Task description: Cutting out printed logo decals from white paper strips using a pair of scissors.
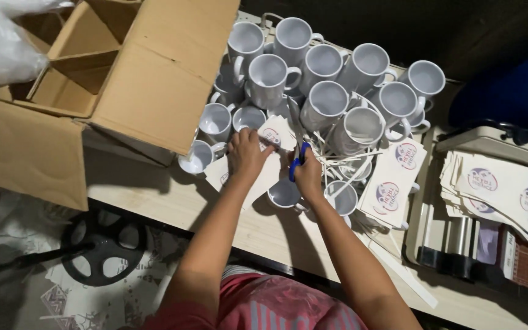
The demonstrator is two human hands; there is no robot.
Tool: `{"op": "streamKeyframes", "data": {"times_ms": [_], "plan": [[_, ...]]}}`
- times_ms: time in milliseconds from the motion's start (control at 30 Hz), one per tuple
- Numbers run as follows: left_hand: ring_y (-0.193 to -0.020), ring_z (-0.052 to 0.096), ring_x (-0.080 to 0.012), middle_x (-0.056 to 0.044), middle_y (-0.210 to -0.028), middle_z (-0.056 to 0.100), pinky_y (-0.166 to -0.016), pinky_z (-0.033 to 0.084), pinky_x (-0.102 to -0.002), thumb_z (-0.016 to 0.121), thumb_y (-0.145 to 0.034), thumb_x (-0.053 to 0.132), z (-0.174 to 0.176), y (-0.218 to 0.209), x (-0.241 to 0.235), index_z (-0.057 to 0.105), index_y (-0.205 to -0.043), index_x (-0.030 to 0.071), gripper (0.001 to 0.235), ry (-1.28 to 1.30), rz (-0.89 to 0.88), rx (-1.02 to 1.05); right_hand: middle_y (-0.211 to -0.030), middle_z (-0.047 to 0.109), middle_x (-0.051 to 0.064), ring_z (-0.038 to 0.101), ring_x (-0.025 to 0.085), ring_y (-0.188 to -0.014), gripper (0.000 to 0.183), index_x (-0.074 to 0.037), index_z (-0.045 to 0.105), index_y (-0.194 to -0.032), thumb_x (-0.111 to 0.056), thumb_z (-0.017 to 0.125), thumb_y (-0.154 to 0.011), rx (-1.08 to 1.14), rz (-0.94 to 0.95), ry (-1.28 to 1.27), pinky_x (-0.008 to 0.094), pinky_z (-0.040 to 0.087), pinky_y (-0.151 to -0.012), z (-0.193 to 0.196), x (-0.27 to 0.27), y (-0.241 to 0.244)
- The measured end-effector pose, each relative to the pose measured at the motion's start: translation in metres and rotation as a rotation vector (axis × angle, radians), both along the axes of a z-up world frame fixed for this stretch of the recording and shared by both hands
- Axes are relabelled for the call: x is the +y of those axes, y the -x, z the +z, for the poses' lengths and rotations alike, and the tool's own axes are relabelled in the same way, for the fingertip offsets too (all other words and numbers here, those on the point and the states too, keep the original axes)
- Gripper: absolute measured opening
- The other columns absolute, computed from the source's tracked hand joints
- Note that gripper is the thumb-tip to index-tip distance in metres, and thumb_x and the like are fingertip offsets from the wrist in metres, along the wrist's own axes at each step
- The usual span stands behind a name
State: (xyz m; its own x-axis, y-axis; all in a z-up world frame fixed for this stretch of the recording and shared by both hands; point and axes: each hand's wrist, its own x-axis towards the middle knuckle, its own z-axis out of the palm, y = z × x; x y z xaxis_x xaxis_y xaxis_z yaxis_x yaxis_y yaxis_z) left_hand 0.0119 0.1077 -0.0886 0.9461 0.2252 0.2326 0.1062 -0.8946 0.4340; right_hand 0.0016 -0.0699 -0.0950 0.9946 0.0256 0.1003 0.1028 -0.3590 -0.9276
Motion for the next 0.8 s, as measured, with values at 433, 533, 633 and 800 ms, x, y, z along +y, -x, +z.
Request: {"op": "streamKeyframes", "data": {"times_ms": [433,533,633,800], "plan": [[-0.114,0.057,-0.0304,-0.007,-0.115,0.062,-0.099,0.043,-0.047,0.081,-0.085,0.026,-0.031,0.005,0.006,0.064,-0.118,0.011,0.04,0.114,-0.009,-0.27,-0.096,0.073,0.009,0.069,0.015,-0.081,0.019,-0.003,0.061,-0.111,-0.011,0.072,-0.098,-0.049,-0.227,-0.046,0.029,0.055,-0.07,-0.005,0.005,0.008],[-0.111,0.059,-0.0318,-0.007,-0.113,0.065,-0.096,0.048,-0.043,0.073,-0.098,0.017,-0.03,0.004,0.009,0.066,-0.112,0.011,0.017,0.273,0.028,-0.284,-0.102,0.073,0.009,0.071,0.014,-0.093,0.02,-0.002,0.059,-0.112,-0.013,0.071,-0.099,-0.095,-0.234,-0.014,0.028,0.056,-0.08,-0.006,0.006,0.007],[-0.104,0.062,-0.0331,-0.008,-0.108,0.066,-0.09,0.049,-0.043,0.067,-0.098,0.017,-0.026,0.005,0.01,0.07,-0.11,0.01,0.014,0.3,-0.001,-0.337,-0.106,0.072,0.008,0.07,0.014,-0.096,0.022,-0.002,0.056,-0.115,-0.011,0.068,-0.099,-0.087,-0.228,-0.082,0.028,0.057,-0.085,-0.008,0.006,0.006],[-0.098,0.069,-0.0288,-0.006,-0.102,0.074,-0.091,0.046,-0.043,0.058,-0.105,0.024,-0.053,-0.004,0.014,0.067,-0.11,0.012,0.015,0.275,-0.01,-0.291,-0.107,0.072,0.009,0.07,0.016,-0.095,0.021,-0.002,0.059,-0.117,-0.011,0.069,-0.1,0.045,-0.223,-0.066,0.03,0.057,-0.082,0.005,0.009,0.008]]}}
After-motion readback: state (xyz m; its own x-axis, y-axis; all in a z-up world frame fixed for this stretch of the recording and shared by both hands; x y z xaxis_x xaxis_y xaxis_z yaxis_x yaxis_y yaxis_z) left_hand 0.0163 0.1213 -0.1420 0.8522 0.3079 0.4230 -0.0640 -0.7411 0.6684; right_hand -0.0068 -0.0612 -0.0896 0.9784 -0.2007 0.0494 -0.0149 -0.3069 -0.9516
